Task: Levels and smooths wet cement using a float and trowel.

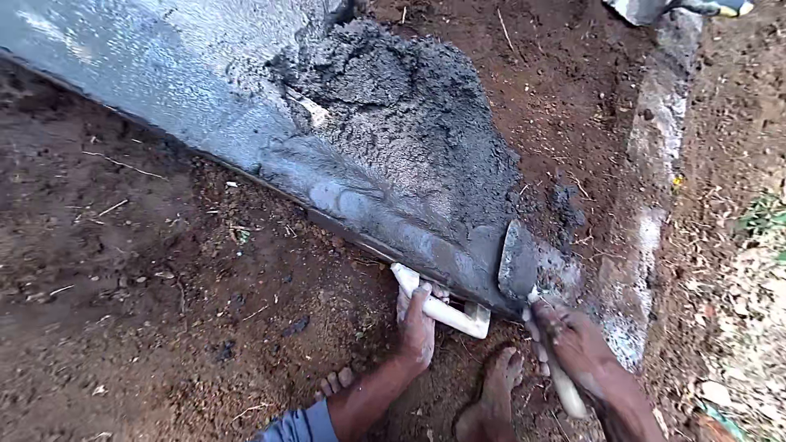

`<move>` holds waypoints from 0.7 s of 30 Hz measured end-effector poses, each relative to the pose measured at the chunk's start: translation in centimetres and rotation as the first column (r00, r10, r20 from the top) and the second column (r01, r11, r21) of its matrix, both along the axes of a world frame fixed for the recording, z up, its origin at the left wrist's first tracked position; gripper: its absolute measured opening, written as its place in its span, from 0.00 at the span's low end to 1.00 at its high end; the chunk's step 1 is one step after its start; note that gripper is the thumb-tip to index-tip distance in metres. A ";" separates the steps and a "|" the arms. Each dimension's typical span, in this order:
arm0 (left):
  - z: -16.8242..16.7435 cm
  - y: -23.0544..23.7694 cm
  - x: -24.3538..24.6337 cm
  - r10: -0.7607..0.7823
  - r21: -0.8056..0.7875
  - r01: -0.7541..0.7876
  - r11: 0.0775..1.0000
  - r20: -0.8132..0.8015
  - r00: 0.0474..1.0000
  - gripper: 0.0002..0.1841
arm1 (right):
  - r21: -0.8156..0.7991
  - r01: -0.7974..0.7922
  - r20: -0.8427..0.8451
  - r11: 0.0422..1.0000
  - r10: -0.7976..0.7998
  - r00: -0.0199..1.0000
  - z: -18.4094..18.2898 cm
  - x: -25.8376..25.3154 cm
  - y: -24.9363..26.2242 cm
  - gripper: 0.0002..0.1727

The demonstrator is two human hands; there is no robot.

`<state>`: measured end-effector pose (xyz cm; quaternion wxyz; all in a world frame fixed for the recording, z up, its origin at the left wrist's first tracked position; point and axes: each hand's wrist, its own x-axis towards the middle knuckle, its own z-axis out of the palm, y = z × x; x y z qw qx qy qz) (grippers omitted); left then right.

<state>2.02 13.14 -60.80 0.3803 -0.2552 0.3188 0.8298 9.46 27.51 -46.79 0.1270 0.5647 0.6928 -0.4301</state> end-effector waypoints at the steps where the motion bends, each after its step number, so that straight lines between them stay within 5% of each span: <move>1: 0.0 0.0 0.1 -0.005 -0.004 0.005 1.000 0.001 1.000 0.12 | -0.009 -0.070 0.010 0.998 0.070 0.998 0.0 -1.2 -0.5 0.22; 5: 0.1 0.2 0.2 0.003 -0.018 -0.003 1.000 0.007 1.000 0.12 | -0.031 -0.367 0.101 0.930 0.368 0.924 -0.4 -6.2 -1.3 0.23; 9: 0.3 0.1 0.1 -0.011 -0.032 0.012 0.999 0.027 1.000 0.15 | -0.081 -0.567 -0.003 0.820 0.569 0.822 1.2 -10.5 0.0 0.22; 14: 0.3 -0.2 0.1 -0.006 -0.003 0.006 1.000 0.032 0.999 0.13 | 0.513 -0.548 0.303 0.660 0.458 0.835 2.0 -15.7 4.6 0.25; 21: 0.2 -0.2 0.3 0.000 -0.015 0.000 1.000 0.032 0.999 0.19 | 0.561 -0.718 0.502 0.412 0.520 0.691 -0.8 -25.0 -0.4 0.21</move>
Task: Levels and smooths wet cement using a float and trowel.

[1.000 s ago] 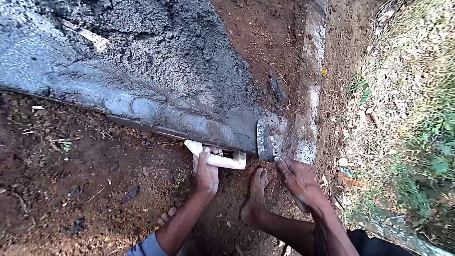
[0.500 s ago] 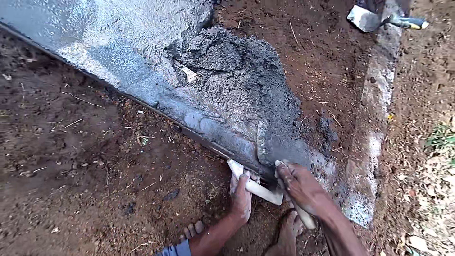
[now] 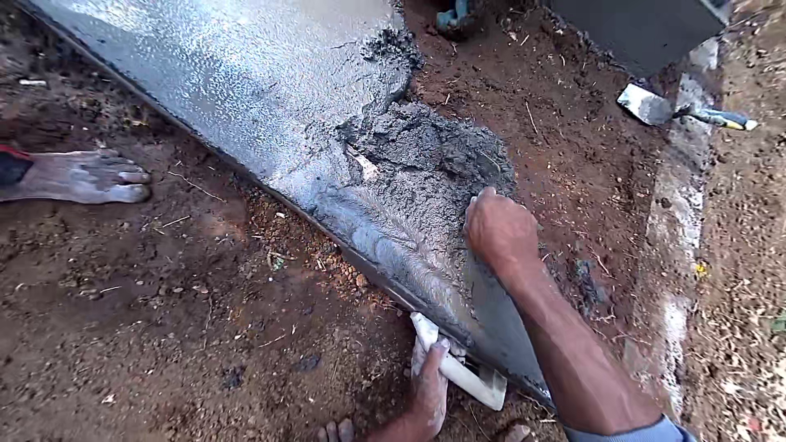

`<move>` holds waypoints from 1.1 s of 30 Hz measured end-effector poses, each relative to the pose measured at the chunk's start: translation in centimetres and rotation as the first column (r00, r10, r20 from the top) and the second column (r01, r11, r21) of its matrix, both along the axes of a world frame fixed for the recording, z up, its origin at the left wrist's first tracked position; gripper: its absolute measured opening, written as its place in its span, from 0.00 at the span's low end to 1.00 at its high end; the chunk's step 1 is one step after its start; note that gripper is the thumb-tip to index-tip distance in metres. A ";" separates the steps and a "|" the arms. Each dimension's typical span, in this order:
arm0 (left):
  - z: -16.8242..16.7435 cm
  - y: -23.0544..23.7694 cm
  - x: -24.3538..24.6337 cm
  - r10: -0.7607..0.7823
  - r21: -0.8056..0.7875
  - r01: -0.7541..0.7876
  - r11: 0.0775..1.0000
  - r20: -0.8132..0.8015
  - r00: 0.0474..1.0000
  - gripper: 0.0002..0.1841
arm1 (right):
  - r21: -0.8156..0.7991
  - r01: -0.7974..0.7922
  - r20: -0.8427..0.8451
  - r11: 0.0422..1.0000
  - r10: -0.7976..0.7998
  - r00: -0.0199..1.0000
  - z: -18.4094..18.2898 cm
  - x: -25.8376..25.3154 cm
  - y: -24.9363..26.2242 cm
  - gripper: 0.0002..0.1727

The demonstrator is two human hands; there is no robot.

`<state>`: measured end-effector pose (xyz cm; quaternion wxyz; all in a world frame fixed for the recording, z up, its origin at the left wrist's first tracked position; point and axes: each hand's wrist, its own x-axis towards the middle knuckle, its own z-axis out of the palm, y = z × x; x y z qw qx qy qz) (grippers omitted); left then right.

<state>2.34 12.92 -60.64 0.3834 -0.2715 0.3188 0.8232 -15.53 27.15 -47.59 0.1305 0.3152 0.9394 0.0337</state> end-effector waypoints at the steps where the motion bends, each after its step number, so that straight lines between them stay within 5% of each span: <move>1: 0.0 0.1 0.1 0.005 -0.001 -0.005 1.000 -0.004 1.000 0.19 | 0.020 -0.060 0.009 0.998 0.060 0.998 -0.1 -0.2 -0.6 0.19; 4: -0.4 0.4 0.2 0.025 0.014 -0.025 1.000 -0.022 0.999 0.19 | 0.023 -0.189 -0.018 0.982 0.189 0.982 0.9 0.8 0.4 0.20; 7: -0.4 0.1 0.2 0.020 0.033 -0.020 0.999 -0.016 1.000 0.20 | -0.044 -0.084 -0.084 0.995 0.080 0.993 1.7 1.2 1.5 0.22; 10: -0.4 0.2 0.2 0.034 0.034 -0.034 0.999 -0.009 0.999 0.18 | -0.091 0.021 0.029 0.996 -0.018 0.999 0.9 -0.5 -0.9 0.23; 14: -0.3 0.0 0.2 0.031 0.031 -0.032 0.999 0.005 0.999 0.20 | -0.061 -0.191 0.063 0.980 0.195 0.979 0.5 -2.1 -3.6 0.20; 17: -0.3 -0.1 0.2 0.013 0.040 -0.013 0.999 0.004 1.000 0.20 | -0.003 -0.271 -0.093 0.963 0.269 0.959 1.5 -0.1 -0.5 0.19; 20: -0.4 -0.3 0.4 0.017 0.040 -0.017 0.999 -0.015 1.000 0.19 | -0.376 -0.122 -0.172 0.918 0.060 0.983 1.4 2.4 3.6 0.24; 22: -0.7 -0.2 0.6 0.033 0.054 -0.031 0.998 -0.030 0.999 0.20 | -0.588 -0.063 -0.096 0.806 0.007 0.995 0.2 2.8 4.7 0.24; 30: -0.5 0.2 0.5 0.075 0.047 -0.074 0.996 -0.018 0.997 0.19 | -0.520 -0.182 0.078 0.834 0.259 0.963 0.3 -6.1 -0.9 0.25; 33: -0.3 0.3 0.4 0.076 0.030 -0.076 0.997 -0.012 0.997 0.17 | -0.525 -0.190 0.265 0.830 0.371 0.890 1.1 -10.0 -1.1 0.27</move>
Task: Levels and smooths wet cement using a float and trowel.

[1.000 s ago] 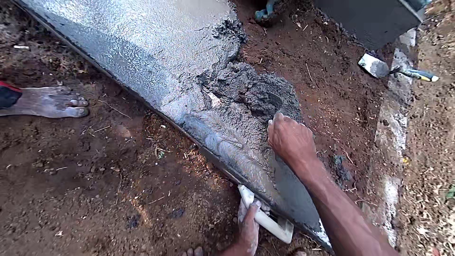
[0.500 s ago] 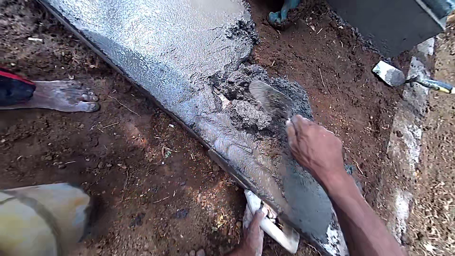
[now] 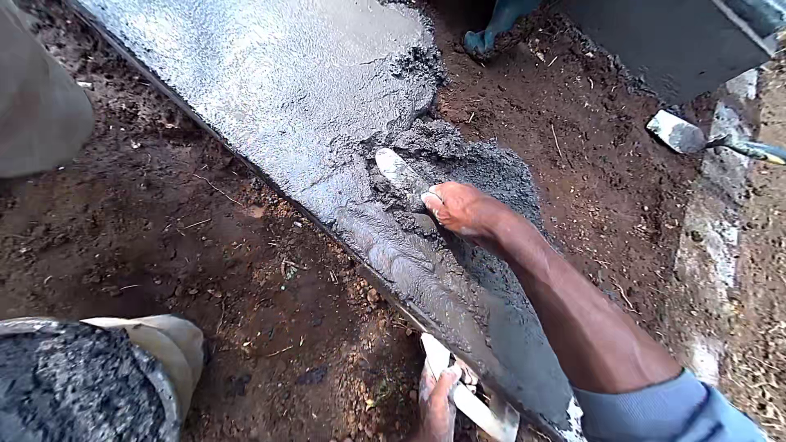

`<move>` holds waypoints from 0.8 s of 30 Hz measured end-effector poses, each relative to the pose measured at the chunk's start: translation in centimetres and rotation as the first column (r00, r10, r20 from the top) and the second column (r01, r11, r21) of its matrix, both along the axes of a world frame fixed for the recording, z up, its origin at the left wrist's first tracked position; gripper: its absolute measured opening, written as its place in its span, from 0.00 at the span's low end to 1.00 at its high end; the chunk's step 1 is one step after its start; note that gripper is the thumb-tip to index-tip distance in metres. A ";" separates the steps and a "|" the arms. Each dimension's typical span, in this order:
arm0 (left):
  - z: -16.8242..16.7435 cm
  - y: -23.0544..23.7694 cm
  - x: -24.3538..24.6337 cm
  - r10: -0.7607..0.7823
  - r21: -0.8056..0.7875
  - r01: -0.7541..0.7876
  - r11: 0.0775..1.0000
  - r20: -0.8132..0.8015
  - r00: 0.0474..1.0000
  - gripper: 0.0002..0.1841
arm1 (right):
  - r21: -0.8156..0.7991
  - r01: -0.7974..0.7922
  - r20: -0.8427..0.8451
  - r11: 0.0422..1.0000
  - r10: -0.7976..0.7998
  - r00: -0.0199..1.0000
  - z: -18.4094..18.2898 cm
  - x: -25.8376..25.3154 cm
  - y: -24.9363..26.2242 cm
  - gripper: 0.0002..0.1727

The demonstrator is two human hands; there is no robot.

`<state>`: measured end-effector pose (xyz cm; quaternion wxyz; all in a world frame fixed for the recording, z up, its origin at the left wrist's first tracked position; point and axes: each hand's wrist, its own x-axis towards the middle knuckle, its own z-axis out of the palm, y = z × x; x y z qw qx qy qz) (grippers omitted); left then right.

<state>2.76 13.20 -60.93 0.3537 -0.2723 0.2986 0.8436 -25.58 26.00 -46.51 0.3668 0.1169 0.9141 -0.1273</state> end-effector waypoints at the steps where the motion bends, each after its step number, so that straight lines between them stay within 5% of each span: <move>1: 0.1 0.1 -0.1 0.000 0.002 0.000 1.000 0.006 1.000 0.16 | 0.021 -0.043 0.033 0.999 0.043 0.999 0.6 -0.6 0.4 0.27; 7: -0.1 0.0 -0.2 -0.003 0.027 0.003 1.000 0.003 1.000 0.16 | 0.122 -0.063 -0.245 0.991 0.091 0.965 2.4 4.5 -1.1 0.22; 14: -0.3 0.1 -0.1 -0.001 0.029 0.001 1.000 0.015 1.000 0.15 | 0.234 -0.025 -0.194 0.972 0.072 0.978 0.5 1.1 -1.0 0.22; 20: -0.5 -0.2 -0.1 -0.006 0.046 0.006 0.999 -0.006 1.000 0.14 | 0.327 0.079 -0.270 0.942 0.013 0.963 -1.0 1.8 5.3 0.24; 24: -0.6 -0.2 0.0 -0.036 0.032 0.037 0.999 -0.025 0.999 0.14 | 0.178 0.220 -0.111 0.959 -0.202 0.973 0.1 -1.5 6.9 0.26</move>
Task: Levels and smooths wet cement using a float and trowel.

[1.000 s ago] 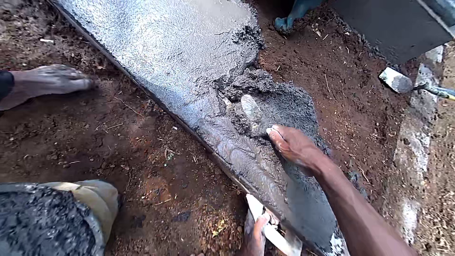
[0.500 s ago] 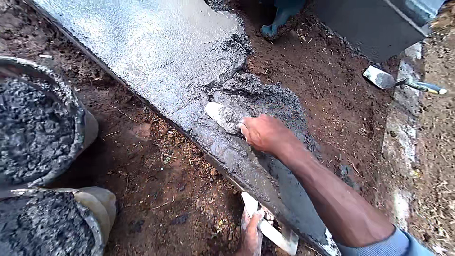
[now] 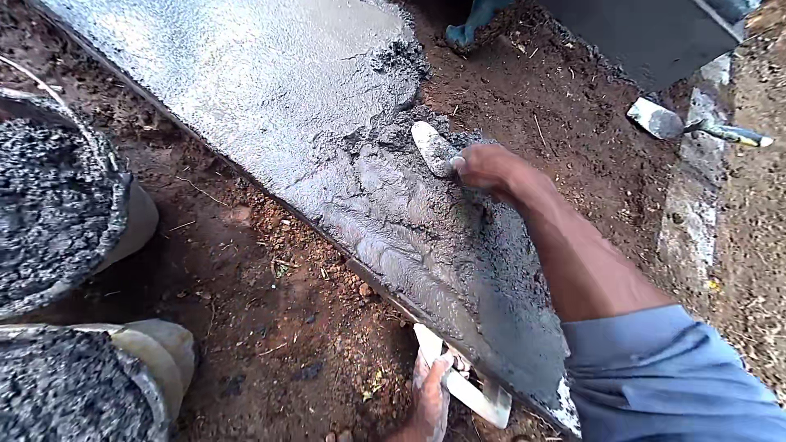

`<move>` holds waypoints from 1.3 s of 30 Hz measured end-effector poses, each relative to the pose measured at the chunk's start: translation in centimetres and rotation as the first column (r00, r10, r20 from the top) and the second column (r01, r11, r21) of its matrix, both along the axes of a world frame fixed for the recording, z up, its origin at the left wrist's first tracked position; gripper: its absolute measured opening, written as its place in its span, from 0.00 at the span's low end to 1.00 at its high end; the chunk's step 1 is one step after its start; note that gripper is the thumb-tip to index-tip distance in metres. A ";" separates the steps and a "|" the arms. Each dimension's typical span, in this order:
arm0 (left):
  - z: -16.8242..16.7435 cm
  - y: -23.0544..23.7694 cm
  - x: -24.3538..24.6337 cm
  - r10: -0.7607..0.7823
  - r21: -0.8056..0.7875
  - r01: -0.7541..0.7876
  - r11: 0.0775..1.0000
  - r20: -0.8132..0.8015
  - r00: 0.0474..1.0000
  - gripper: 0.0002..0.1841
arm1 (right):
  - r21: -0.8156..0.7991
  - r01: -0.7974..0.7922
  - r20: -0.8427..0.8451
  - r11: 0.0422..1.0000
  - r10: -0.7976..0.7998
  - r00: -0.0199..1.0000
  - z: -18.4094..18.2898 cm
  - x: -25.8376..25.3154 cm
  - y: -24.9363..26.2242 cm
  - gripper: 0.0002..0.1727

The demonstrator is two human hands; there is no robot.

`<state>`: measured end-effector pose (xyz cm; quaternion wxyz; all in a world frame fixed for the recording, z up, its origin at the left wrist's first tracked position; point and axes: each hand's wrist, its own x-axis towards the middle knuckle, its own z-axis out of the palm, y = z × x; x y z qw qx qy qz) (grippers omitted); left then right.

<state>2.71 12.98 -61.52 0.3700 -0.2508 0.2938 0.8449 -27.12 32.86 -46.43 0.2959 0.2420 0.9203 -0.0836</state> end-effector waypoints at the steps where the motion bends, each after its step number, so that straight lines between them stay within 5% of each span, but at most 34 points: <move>1: -0.1 -0.1 -0.1 -0.005 0.006 0.005 1.000 -0.007 1.000 0.14 | -0.100 0.088 0.012 0.991 -0.087 0.996 0.8 -0.2 0.5 0.25; 3: -0.2 -0.2 -0.2 -0.014 0.014 0.014 1.000 -0.011 1.000 0.16 | -0.312 0.263 0.015 0.913 -0.272 0.962 1.8 0.0 0.5 0.22; 5: 0.0 -0.2 -0.3 -0.026 0.007 0.026 1.000 -0.007 1.000 0.15 | -0.407 0.294 0.060 0.865 -0.296 0.953 1.5 0.8 -0.7 0.21; 10: 0.1 -0.3 -0.6 -0.044 0.025 0.044 0.999 -0.016 0.999 0.13 | -0.279 0.008 0.188 0.960 0.047 0.981 2.0 3.2 -3.2 0.25; 17: 0.4 0.0 -0.7 -0.052 -0.001 0.052 0.999 -0.015 0.999 0.11 | -0.255 -0.218 0.234 0.942 0.279 0.931 2.4 11.7 -1.7 0.25; 20: 0.3 -0.1 -0.7 -0.061 0.012 0.061 0.998 -0.034 0.998 0.10 | -0.135 -0.180 0.104 0.974 0.195 0.975 3.2 15.8 0.8 0.24; 25: 0.3 -0.2 -0.5 -0.077 0.012 0.078 0.997 -0.055 0.996 0.10 | 0.224 0.103 -0.257 0.969 -0.044 0.965 3.7 18.7 6.7 0.28; 39: 0.8 0.1 1.6 -0.271 0.002 0.273 0.962 -0.087 0.959 0.12 | 0.045 0.206 -0.499 0.978 -0.157 0.852 6.7 30.4 8.5 0.22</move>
